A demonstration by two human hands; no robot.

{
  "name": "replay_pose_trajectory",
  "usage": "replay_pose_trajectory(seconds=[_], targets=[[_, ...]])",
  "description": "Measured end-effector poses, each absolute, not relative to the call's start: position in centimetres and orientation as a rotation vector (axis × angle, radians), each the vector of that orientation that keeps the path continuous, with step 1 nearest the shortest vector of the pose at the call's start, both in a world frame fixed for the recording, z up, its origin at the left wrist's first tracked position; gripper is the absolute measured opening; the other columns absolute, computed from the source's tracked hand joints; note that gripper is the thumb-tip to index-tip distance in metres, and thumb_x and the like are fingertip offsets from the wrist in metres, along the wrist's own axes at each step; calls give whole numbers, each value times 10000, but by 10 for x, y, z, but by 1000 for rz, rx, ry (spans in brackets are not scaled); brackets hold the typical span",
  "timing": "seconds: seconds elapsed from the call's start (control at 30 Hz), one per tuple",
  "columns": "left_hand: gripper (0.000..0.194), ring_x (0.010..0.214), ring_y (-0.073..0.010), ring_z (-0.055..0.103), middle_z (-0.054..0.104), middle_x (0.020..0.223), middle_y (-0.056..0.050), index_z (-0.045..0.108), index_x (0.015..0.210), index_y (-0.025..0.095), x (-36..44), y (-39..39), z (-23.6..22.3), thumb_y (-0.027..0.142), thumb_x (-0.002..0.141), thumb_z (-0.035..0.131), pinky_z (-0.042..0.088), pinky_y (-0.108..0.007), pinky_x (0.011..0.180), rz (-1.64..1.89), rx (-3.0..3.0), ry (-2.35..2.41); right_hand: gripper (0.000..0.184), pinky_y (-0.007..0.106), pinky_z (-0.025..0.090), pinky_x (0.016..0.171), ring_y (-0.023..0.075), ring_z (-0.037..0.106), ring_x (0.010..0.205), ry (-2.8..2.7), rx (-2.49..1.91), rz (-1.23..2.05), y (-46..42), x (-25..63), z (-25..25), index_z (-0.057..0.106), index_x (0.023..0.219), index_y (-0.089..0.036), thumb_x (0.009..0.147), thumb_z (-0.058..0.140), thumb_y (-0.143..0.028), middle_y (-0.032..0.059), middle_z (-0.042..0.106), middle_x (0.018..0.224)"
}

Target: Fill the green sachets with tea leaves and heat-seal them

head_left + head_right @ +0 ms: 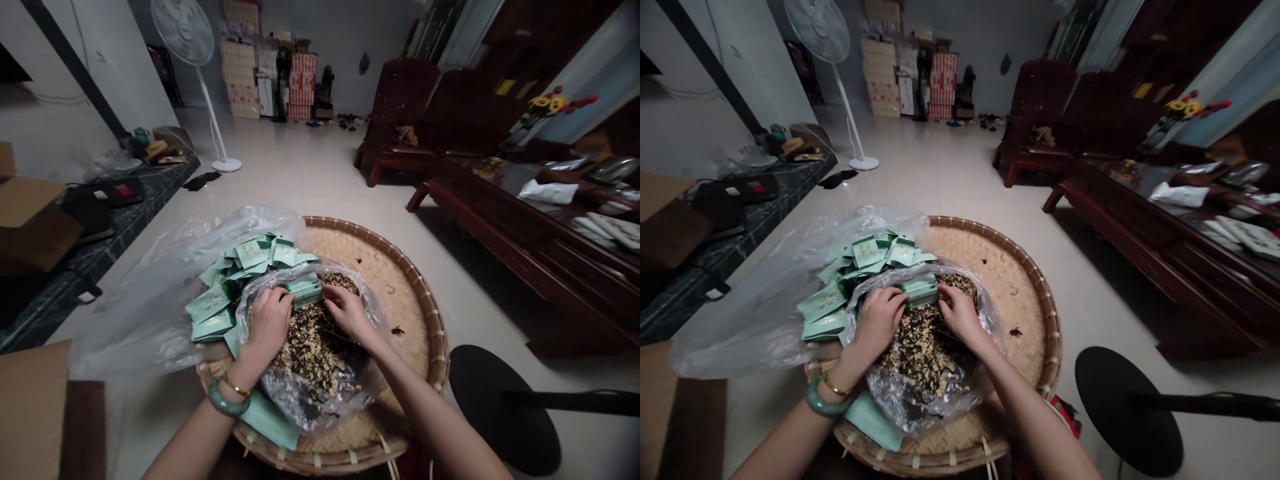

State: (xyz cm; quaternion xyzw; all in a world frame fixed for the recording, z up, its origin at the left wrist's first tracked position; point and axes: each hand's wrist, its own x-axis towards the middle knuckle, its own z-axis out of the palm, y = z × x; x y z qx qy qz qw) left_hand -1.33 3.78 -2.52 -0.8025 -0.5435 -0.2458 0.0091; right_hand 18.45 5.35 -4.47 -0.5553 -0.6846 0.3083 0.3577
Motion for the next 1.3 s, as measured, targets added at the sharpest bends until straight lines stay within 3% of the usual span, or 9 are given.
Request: replay_pose_trajectory(seconds=[0.17,0.3,0.47,0.63,0.83,1.03,1.3], targets=[[213,884,-262,591,704,1000,-100,723,958,217,-15,33,-32,136,843,562,469,-399,745,-862,-2492,-1658,197,341,511,791,188,648,824,-1663,-1434,848,49,187,-47,654,930,-179,765,547,-192,55,708,917],[146,910,-265,560,698,985,-98,721,844,203,-16,31,-26,155,837,584,471,-401,756,-923,-2477,-1625,106,319,511,719,179,627,754,-1653,-1405,815,47,185,-41,638,807,-185,746,556,-215,42,681,831],[173,820,-221,539,682,843,-79,694,833,184,-22,27,-18,156,879,530,476,-363,738,-1128,-2542,-1438,216,317,541,724,193,639,859,-1389,-1268,1122,43,183,-27,626,948,-199,764,554,-285,59,670,929],[160,766,-190,587,684,800,-63,669,869,179,-24,19,-20,169,890,511,480,-322,715,-1304,-2663,-1313,354,311,552,640,181,619,745,-1245,-1270,1392,39,179,-21,642,983,-174,756,615,-444,58,654,871],[87,666,-161,639,696,739,-23,676,791,195,-20,19,-20,246,804,607,493,-245,639,-1833,-2435,-2017,391,332,533,756,219,595,964,-1561,-1213,904,33,172,-17,596,1194,-212,833,569,-358,114,582,1146],[183,595,-141,622,680,638,-7,661,677,164,-14,23,-17,315,610,740,500,-220,585,-2355,-2146,-2517,409,414,452,950,247,534,1107,-1770,-1180,422,29,168,-20,542,1292,-249,883,532,-243,121,568,1177],[291,534,-108,590,663,576,6,664,640,143,-9,23,-9,323,464,809,471,-194,532,-2567,-2017,-2770,370,368,526,844,216,613,971,-1814,-1033,119,32,169,-24,568,1268,-230,904,526,-180,104,668,1035]])
